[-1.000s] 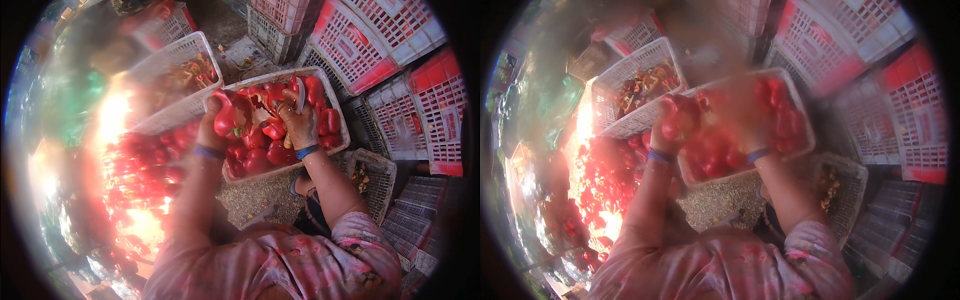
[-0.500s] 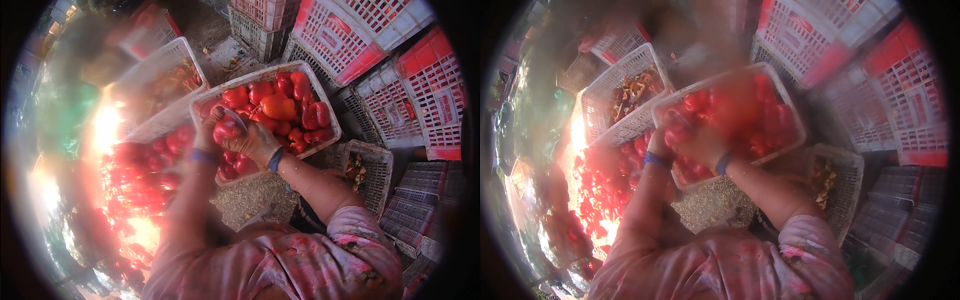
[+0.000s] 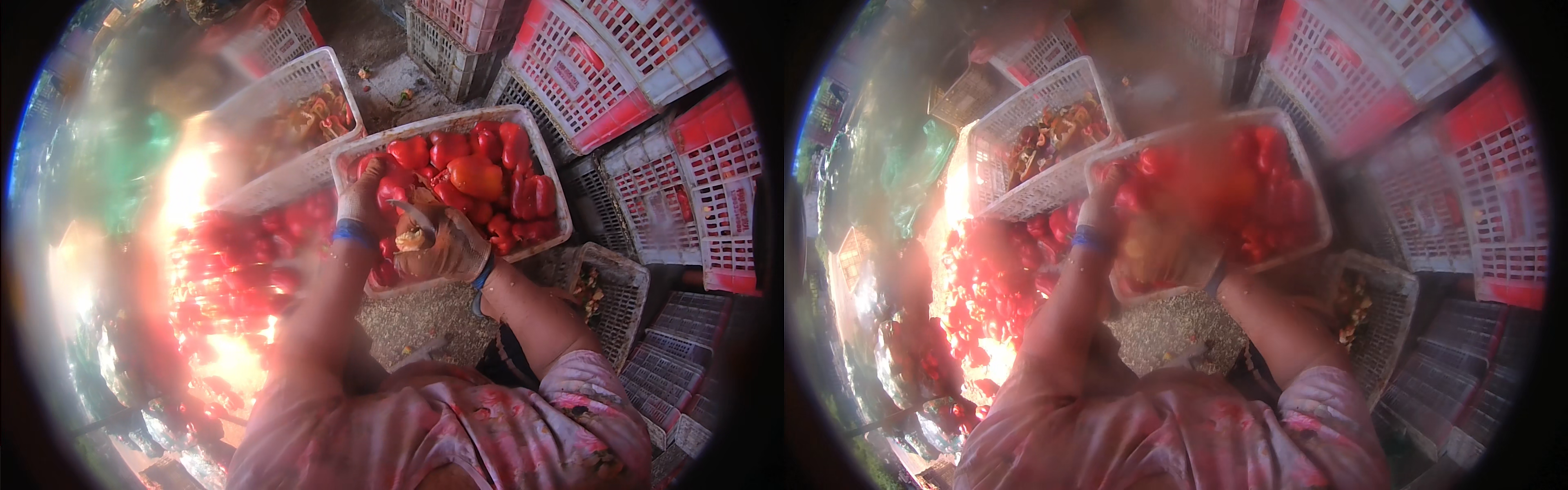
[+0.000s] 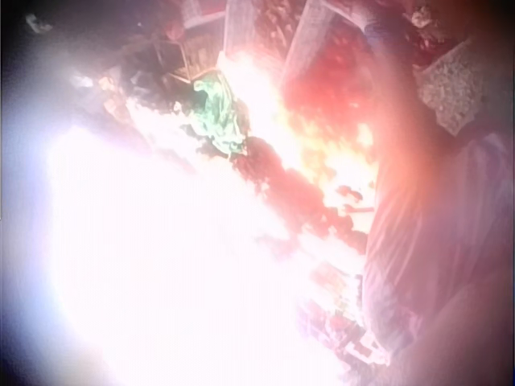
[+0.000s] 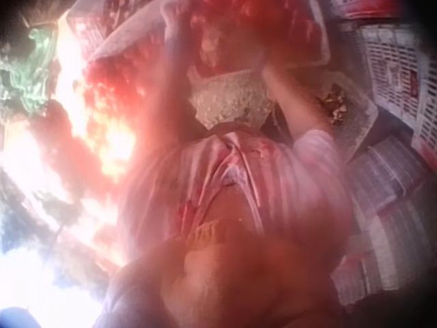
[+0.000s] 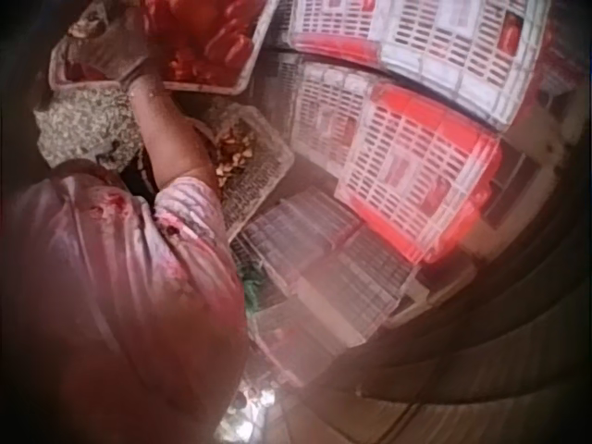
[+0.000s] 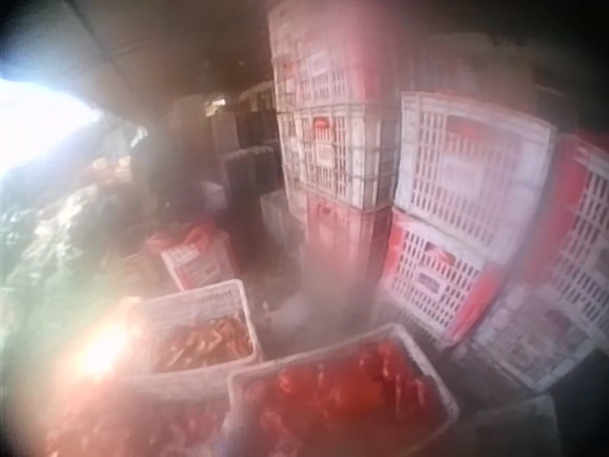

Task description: The person cuts open red peppers with a curved knife, removes the seeds and cores by hand, and places the cleaned peppers and the discarded cores into separate plastic crates.

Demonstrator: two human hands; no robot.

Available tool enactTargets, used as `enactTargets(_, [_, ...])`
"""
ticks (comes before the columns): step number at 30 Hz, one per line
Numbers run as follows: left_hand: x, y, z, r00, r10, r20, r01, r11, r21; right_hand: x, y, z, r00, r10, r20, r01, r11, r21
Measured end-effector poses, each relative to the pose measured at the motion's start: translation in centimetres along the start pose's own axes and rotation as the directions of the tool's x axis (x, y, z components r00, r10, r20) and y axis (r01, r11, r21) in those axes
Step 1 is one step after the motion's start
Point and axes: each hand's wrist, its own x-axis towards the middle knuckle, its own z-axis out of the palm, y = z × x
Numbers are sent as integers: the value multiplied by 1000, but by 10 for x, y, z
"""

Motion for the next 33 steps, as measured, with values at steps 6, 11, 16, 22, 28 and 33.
enactTargets(6, [8, 17, -12, 969, -186, 163, 230, 919, -320, -30, 54, -26, 647, 699, 305, -343, -90, 935])
enactTargets(11, [21, -5, -17, 855, -152, 496, 403, 796, -451, -145, 100, -74, 289, 957, 26, -874, 252, 416])
enactTargets(16, [18, -23, -1, 878, -99, 469, 358, 786, -505, -240, 91, -114, 189, 952, 242, -981, 192, 14])
enactTargets(22, [-10, -23, 14, 732, -64, 678, 547, 648, -530, -143, 59, -64, 364, 870, 333, -664, -8, 748])
enactTargets(28, [-25, -3, 20, 651, -105, 751, 665, 555, -499, -64, 42, -17, 884, 424, -195, -413, 905, 100])
enactTargets(33, [-25, -6, 14, 754, -205, 624, 522, 764, -379, -45, 30, -9, 891, 454, 5, -453, 887, 91])
